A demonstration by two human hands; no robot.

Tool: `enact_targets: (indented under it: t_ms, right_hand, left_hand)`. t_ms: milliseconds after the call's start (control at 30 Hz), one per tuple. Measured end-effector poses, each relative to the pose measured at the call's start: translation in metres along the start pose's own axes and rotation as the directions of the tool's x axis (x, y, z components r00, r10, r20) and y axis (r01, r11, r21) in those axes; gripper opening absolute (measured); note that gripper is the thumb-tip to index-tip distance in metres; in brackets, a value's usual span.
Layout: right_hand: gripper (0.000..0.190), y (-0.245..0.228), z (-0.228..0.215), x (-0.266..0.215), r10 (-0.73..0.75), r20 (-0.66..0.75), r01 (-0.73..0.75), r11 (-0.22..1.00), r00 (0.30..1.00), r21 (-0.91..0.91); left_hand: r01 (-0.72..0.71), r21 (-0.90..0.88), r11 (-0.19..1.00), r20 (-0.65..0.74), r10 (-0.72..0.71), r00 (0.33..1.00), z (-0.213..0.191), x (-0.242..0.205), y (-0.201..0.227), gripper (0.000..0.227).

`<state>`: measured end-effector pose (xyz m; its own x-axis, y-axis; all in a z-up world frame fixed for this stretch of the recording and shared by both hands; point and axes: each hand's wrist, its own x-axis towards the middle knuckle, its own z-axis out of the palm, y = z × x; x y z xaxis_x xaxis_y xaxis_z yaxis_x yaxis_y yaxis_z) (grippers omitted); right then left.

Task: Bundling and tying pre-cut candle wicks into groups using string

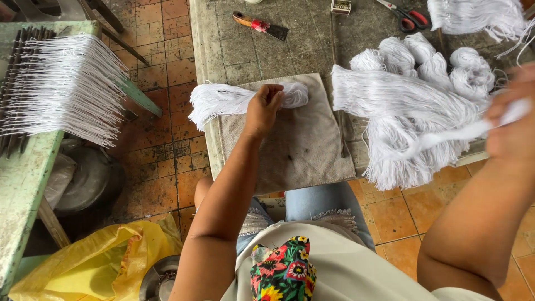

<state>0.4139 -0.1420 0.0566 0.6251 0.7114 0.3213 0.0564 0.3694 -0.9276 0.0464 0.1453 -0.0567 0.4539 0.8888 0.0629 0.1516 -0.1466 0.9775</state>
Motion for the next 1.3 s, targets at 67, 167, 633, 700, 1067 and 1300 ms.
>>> enact_targets:
  t_ms: [67,167,633,700,1067,1300]
  right_hand:
    - [0.024,-0.038,0.093,-0.048,0.106,-0.267,-0.197,0.92,0.958,-0.34]
    - [0.007,-0.037,0.161,-0.077,0.45,0.032,-0.253,0.559,0.893,-0.789]
    - [0.01,0.01,0.151,-0.091,0.364,-0.012,-0.318,0.799,0.931,-0.51]
    - [0.007,0.007,0.135,-0.096,0.374,-0.083,-0.355,0.755,0.924,-0.551]
    - [0.011,0.016,0.085,-0.106,0.284,-0.196,-0.342,0.688,0.939,-0.64]
    - [0.013,0.023,0.088,-0.109,0.272,-0.159,-0.312,0.737,0.949,-0.599]
  left_hand:
    - [0.011,-0.075,0.997,-0.021,-0.012,1.0,0.005,-0.009,0.017,0.018]
    - [-0.141,-0.149,0.979,0.075,0.153,0.985,0.012,-0.039,0.071,0.018]
    - [-0.318,0.377,0.87,0.468,0.117,0.876,-0.043,-0.089,0.081,0.023]
    - [-0.242,0.536,0.809,0.446,-0.029,0.895,-0.061,-0.084,0.072,0.026]
    - [0.017,0.823,0.568,0.03,-0.073,0.997,-0.117,-0.083,0.038,0.024]
    - [-0.15,0.781,0.607,0.111,0.102,0.989,-0.096,-0.088,0.014,0.016]
